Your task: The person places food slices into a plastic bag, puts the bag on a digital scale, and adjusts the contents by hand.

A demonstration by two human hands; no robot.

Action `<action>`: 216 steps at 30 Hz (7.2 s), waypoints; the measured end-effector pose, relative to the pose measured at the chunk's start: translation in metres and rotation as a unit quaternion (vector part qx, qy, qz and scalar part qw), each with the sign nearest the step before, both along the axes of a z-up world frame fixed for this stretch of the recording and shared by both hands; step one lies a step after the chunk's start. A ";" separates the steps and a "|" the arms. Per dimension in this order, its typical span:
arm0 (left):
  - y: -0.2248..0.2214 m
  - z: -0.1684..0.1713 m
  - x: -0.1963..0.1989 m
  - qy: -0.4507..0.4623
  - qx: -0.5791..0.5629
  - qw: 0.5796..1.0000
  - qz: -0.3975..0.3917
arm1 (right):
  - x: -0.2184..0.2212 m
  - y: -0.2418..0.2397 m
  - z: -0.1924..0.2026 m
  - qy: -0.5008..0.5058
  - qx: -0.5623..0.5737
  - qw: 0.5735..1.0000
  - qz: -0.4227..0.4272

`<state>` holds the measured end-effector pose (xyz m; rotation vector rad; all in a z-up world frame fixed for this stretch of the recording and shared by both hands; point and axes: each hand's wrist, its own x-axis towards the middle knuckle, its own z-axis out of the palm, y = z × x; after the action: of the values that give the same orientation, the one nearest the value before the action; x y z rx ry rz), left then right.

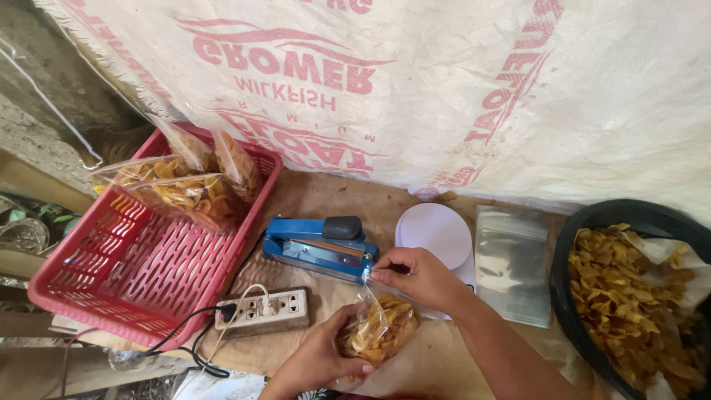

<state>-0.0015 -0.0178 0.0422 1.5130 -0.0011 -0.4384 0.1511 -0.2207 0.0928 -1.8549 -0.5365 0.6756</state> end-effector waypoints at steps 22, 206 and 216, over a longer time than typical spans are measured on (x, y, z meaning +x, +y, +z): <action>0.217 0.064 -0.006 -0.147 0.143 0.839 0.503 | -0.056 -0.036 0.079 -0.313 0.098 0.937 -0.122; -0.111 0.020 0.160 -0.386 0.254 0.819 0.339 | 0.068 -0.211 -0.021 -0.088 0.046 0.947 -0.307; -0.124 0.035 0.136 -0.437 0.178 0.819 0.326 | 0.052 -0.223 -0.005 0.053 0.141 0.926 -0.347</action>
<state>0.1349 -0.1419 0.0770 1.8433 -0.1244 0.8776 0.2028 -0.4434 0.0878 -1.5708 0.1099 0.1989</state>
